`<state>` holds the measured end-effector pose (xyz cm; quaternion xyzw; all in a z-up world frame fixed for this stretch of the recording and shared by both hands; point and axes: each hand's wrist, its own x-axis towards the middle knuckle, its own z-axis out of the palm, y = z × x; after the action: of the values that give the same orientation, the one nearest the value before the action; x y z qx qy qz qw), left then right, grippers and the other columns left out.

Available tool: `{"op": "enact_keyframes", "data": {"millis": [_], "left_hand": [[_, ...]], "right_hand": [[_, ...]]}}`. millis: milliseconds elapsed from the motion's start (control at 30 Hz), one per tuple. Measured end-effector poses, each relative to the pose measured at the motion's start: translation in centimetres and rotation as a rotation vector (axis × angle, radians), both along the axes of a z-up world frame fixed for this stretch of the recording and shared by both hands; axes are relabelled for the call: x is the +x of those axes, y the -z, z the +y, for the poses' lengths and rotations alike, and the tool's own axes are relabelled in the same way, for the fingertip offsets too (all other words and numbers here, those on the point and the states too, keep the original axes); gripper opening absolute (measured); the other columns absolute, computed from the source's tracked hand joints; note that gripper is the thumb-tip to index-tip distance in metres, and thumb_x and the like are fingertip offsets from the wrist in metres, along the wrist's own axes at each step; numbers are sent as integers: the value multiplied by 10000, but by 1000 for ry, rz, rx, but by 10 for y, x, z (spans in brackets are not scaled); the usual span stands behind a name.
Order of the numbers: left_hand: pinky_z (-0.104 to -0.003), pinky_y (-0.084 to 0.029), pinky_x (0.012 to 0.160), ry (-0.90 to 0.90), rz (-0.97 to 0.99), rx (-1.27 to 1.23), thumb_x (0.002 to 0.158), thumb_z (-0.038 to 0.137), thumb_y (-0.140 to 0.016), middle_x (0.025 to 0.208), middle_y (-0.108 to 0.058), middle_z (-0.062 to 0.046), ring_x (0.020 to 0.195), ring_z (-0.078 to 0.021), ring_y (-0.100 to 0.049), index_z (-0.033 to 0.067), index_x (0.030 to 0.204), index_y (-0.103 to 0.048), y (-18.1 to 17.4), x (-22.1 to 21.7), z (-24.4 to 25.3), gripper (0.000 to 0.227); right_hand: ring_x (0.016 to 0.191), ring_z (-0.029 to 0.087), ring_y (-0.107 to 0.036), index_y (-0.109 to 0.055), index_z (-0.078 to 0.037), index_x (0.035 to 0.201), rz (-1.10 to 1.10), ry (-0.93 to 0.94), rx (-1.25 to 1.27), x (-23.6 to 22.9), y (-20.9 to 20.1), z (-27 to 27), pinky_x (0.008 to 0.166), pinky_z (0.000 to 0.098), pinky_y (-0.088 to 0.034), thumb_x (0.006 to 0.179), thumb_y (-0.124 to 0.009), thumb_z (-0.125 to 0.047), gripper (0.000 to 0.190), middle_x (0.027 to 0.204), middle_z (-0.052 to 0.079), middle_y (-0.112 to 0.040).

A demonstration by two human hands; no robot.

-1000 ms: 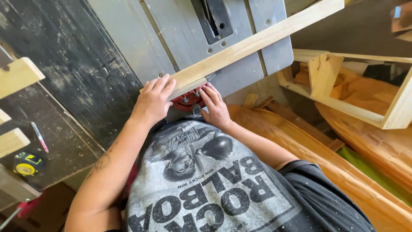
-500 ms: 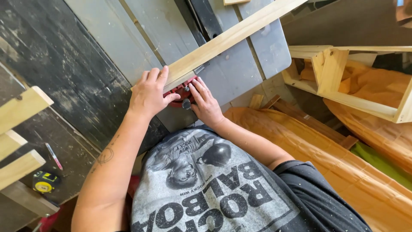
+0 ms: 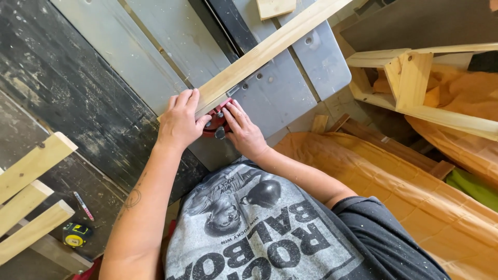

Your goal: Measuring, marking, and cutting wooden slats using a table saw and hand tools.

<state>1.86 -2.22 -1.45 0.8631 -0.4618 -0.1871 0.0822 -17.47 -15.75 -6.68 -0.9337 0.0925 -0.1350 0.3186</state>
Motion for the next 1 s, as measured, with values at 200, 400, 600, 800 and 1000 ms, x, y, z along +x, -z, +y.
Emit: {"op": "enact_keyframes", "data": {"millis": [200,400,600,800,1000], "left_hand": [[-608,-490,1109,12,16,-42,857,444,-817,1543,-514,-160,1361,-392,-525,62,1571,-530,-2,4,-20,860],[-536,-552,1061,46,-9,-6,837,464,-828,1537,-514,-78,1317,-329,-545,135,1548,-562,2,12,-20,828],[-521,-644,892,58,-35,10,811,466,-856,1465,-535,-66,1220,-331,-586,139,1515,-595,-6,14,-24,819],[-551,-661,821,57,-22,15,813,444,-860,1444,-538,-81,1204,-360,-588,130,1499,-608,-13,17,-27,795],[-562,-671,754,78,-23,25,870,402,-843,1394,-550,-119,1194,-389,-609,89,1476,-622,-27,24,-32,717]], "right_hand": [[1556,398,-389,-491,3,1559,51,0,-71,12,-2,1,1266,402,-387,765,-943,-162,929,1631,214,-432],[1561,397,-377,-482,13,1560,105,2,-102,17,-4,2,1273,403,-370,775,-944,-180,931,1621,226,-432],[1584,387,-343,-467,14,1570,143,-7,-131,18,-5,3,1285,393,-343,805,-925,-212,919,1638,221,-414],[1584,376,-344,-479,21,1557,187,-15,-191,23,-9,3,1288,392,-340,826,-911,-219,882,1631,223,-427],[1595,348,-326,-453,3,1576,238,-18,-191,30,-14,2,1294,370,-329,822,-914,-212,909,1642,201,-411]]}}
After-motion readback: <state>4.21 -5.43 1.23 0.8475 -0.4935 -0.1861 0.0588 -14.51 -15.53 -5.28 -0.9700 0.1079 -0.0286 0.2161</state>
